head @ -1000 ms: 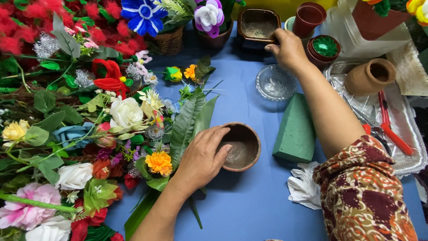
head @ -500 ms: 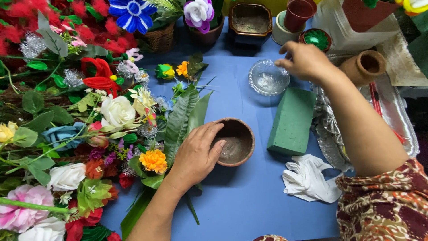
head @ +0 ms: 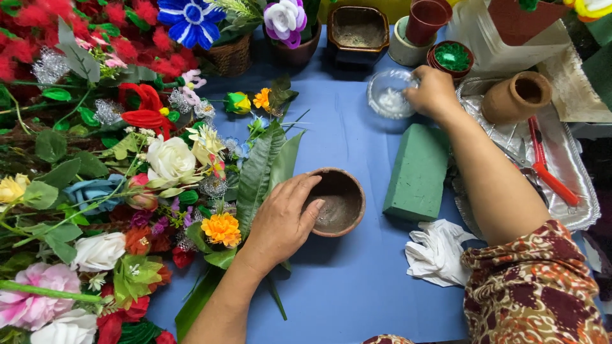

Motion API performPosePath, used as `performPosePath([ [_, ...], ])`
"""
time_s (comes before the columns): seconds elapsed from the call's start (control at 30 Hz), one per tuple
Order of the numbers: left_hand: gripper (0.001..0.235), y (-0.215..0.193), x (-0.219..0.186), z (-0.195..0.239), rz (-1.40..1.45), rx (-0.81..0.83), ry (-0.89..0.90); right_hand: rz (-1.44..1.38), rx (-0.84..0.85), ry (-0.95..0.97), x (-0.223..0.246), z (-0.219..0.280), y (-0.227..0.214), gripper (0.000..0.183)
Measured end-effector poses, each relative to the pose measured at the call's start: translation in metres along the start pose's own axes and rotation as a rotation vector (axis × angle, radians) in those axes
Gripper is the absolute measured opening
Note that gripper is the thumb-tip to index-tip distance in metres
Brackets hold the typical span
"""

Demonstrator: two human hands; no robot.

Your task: The person wipes the inside and outside of several small ceramic pots using a white cloth.

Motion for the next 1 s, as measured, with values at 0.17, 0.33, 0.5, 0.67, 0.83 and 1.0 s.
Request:
performPosePath([
  [0.17, 0.046, 0.000, 0.000, 0.000, -0.006, -0.001, 0.001, -0.085, -0.070, 0.063, -0.009, -0.003, 0.000, 0.044],
  [0.33, 0.045, 0.001, 0.000, 0.000, -0.001, -0.002, 0.000, -0.127, -0.005, 0.037, 0.002, 0.016, -0.019, 0.053],
  [0.5, 0.045, 0.000, 0.000, 0.000, -0.016, -0.009, 0.003, -0.111, 0.115, 0.034, 0.011, 0.027, -0.031, 0.062],
  [0.67, 0.044, 0.002, 0.001, 0.003, -0.030, -0.039, 0.037, -0.091, 0.183, 0.087, 0.025, 0.045, -0.051, 0.065],
  [0.83, 0.040, -0.007, -0.009, 0.002, -0.028, -0.126, 0.121, -0.032, 0.191, 0.043, 0.055, 0.116, -0.122, 0.057],
  [1.0, 0.041, -0.013, -0.006, 0.004, -0.088, -0.203, 0.088, 0.020, 0.297, 0.027, 0.046, 0.196, -0.168, 0.037],
])
Point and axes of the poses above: each hand's wrist, its own z-axis away from the middle knuckle, its own y-axis out of the palm, x = y × z, the point moved 7 cm from there along -z, towards the middle knuckle, and after that the axes turned 11 degrees about y, right-handed, at the moved point
